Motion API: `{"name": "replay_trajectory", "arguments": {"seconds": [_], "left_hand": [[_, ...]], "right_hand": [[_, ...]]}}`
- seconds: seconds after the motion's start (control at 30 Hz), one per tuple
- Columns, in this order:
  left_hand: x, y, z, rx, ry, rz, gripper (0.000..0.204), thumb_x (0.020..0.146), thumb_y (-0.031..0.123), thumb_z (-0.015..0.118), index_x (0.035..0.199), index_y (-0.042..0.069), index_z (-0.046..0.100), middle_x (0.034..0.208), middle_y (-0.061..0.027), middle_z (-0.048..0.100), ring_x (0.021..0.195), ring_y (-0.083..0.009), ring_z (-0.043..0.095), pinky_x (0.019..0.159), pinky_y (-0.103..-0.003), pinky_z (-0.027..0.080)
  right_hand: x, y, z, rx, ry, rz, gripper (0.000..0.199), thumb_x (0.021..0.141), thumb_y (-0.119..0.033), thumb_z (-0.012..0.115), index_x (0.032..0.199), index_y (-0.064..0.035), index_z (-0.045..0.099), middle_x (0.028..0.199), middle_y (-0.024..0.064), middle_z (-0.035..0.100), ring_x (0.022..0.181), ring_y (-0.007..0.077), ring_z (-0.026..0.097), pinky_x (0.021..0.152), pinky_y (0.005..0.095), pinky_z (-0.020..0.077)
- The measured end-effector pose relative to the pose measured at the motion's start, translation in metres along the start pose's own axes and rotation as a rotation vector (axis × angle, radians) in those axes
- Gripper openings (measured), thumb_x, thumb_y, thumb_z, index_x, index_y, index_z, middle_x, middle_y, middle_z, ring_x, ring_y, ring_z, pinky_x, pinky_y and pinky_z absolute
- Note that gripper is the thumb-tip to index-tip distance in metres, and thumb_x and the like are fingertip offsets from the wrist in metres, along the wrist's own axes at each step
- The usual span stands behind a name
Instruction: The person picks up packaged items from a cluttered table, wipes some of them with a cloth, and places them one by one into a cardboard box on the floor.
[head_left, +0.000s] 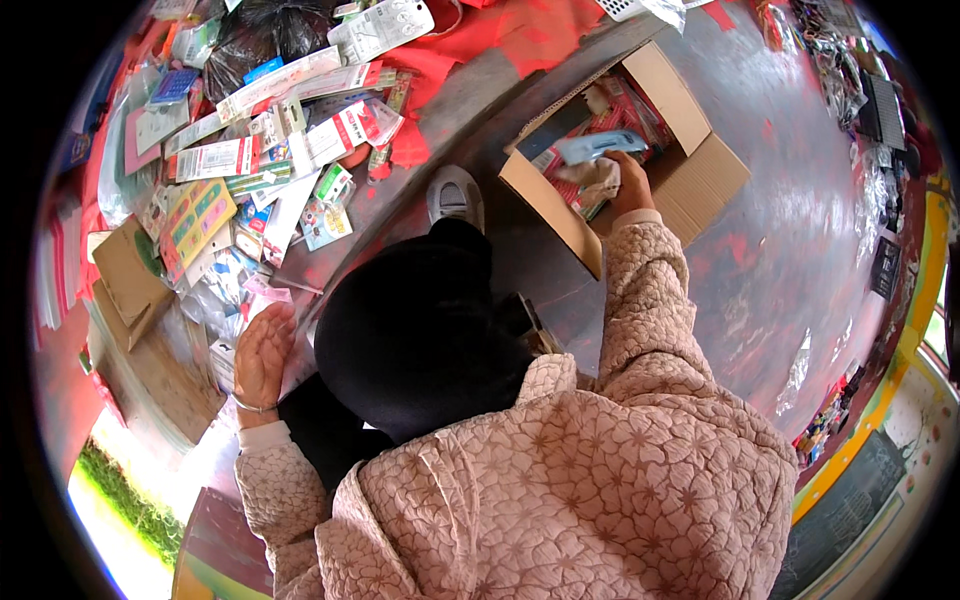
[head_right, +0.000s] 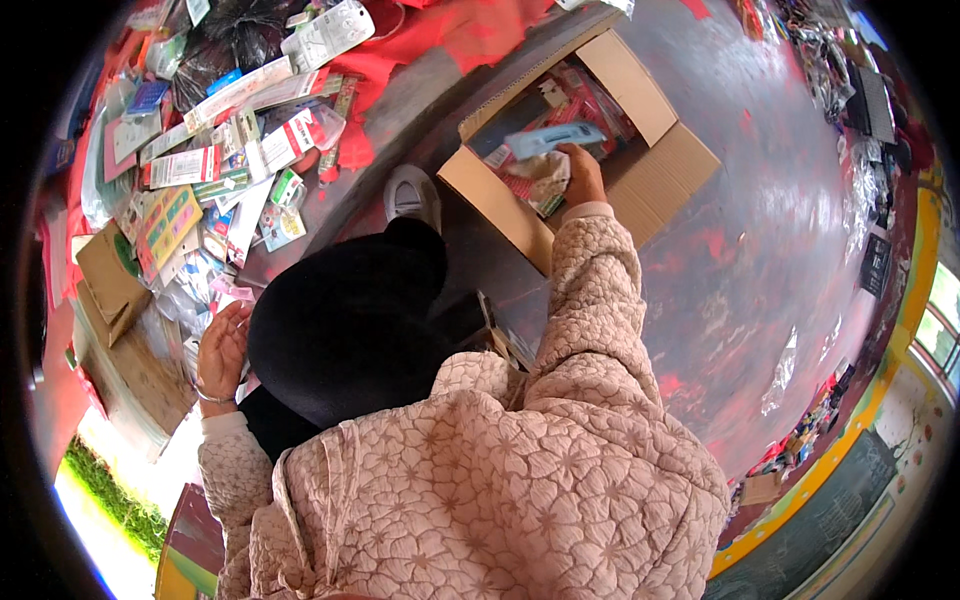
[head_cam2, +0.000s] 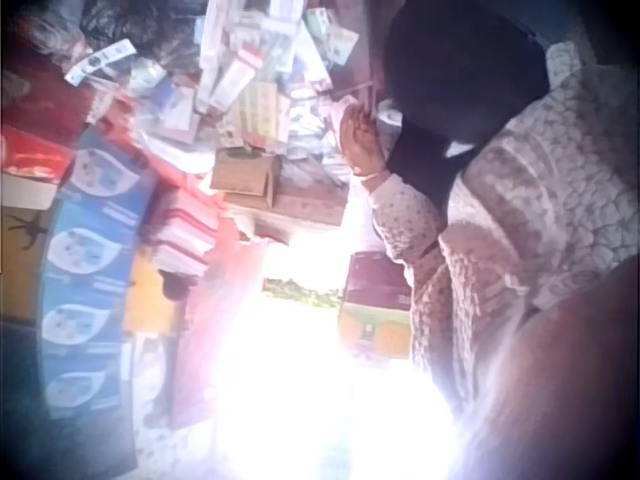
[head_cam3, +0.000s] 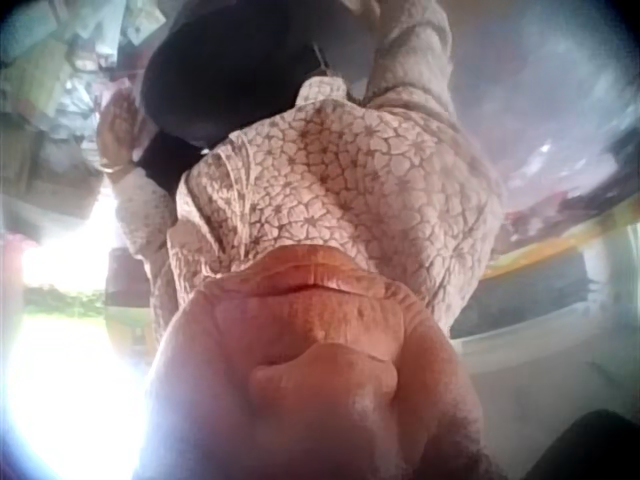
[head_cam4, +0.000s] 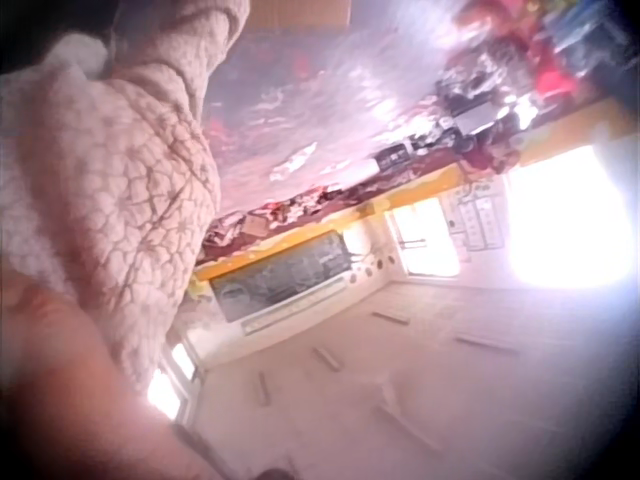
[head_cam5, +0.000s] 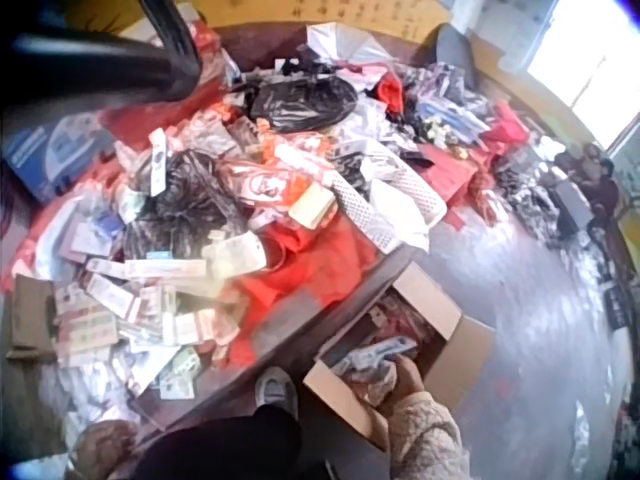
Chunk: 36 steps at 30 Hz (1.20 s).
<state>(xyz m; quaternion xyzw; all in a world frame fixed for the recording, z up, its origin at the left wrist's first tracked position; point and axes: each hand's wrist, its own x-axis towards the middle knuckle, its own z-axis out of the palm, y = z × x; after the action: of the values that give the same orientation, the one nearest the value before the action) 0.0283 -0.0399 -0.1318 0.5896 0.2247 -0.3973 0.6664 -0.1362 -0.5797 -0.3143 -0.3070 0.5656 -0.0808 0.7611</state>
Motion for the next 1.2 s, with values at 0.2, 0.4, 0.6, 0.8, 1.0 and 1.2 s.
{"name": "replay_trajectory", "arguments": {"seconds": [0.2,0.4,0.6,0.8,1.0,1.2], "left_hand": [[0.001,-0.003,0.004,0.024,-0.016,-0.009,0.034,0.087,0.018,0.047,0.114,-0.002,0.048,0.102,-0.0118,0.059,0.086,-0.0179,0.057,0.076,-0.026,0.046],[0.003,-0.008,0.001,0.011,-0.003,-0.046,0.035,0.087,0.019,0.048,0.115,-0.002,0.047,0.104,-0.0124,0.058,0.087,-0.0177,0.056,0.076,-0.026,0.045],[0.005,-0.006,0.006,0.06,0.008,-0.049,0.035,0.087,0.02,0.049,0.114,-0.001,0.048,0.102,-0.012,0.058,0.086,-0.0174,0.057,0.076,-0.026,0.045],[0.003,-0.007,0.007,0.105,0.02,-0.036,0.035,0.086,0.023,0.05,0.112,0.0,0.049,0.1,-0.0115,0.059,0.086,-0.0172,0.057,0.075,-0.026,0.045],[-0.001,-0.009,0.002,0.135,0.019,-0.052,0.034,0.086,0.024,0.05,0.112,0.002,0.05,0.101,-0.0107,0.059,0.087,-0.0172,0.057,0.075,-0.026,0.045],[0.006,-0.016,-0.014,0.104,0.031,-0.059,0.034,0.086,0.024,0.049,0.112,0.002,0.051,0.099,-0.0088,0.059,0.087,-0.0168,0.056,0.076,-0.027,0.045]], "right_hand": [[0.067,-0.012,-0.036,0.27,-0.578,0.045,0.025,0.088,-0.024,0.042,0.089,-0.0038,0.058,0.082,0.0114,0.064,0.063,0.0257,0.06,0.055,0.0367,0.0516],[0.102,-0.035,-0.062,-0.684,-0.352,-0.612,0.031,0.08,-0.027,0.056,0.096,-0.0005,0.06,0.085,0.0104,0.065,0.071,0.0238,0.062,0.062,0.0339,0.0504],[0.08,-0.005,-0.008,-0.662,-0.194,-0.324,0.041,0.075,-0.032,0.063,0.094,0.0047,0.061,0.09,0.0179,0.063,0.086,0.028,0.061,0.073,0.0325,0.0468],[0.059,0.027,0.089,-1.28,0.373,-0.312,0.059,0.071,-0.047,0.062,0.1,0.0048,0.06,0.102,0.0233,0.059,0.096,0.0337,0.057,0.08,0.0369,0.0458],[0.031,0.029,0.106,-1.274,0.569,-0.26,0.053,0.069,-0.042,0.063,0.096,0.0032,0.062,0.103,0.0208,0.059,0.098,0.0331,0.057,0.083,0.039,0.0448],[0.13,0.063,0.024,-1.135,0.36,-0.381,0.038,0.066,-0.024,0.062,0.088,0.0067,0.063,0.098,0.0252,0.059,0.096,0.0356,0.057,0.083,0.0389,0.0442]]}}
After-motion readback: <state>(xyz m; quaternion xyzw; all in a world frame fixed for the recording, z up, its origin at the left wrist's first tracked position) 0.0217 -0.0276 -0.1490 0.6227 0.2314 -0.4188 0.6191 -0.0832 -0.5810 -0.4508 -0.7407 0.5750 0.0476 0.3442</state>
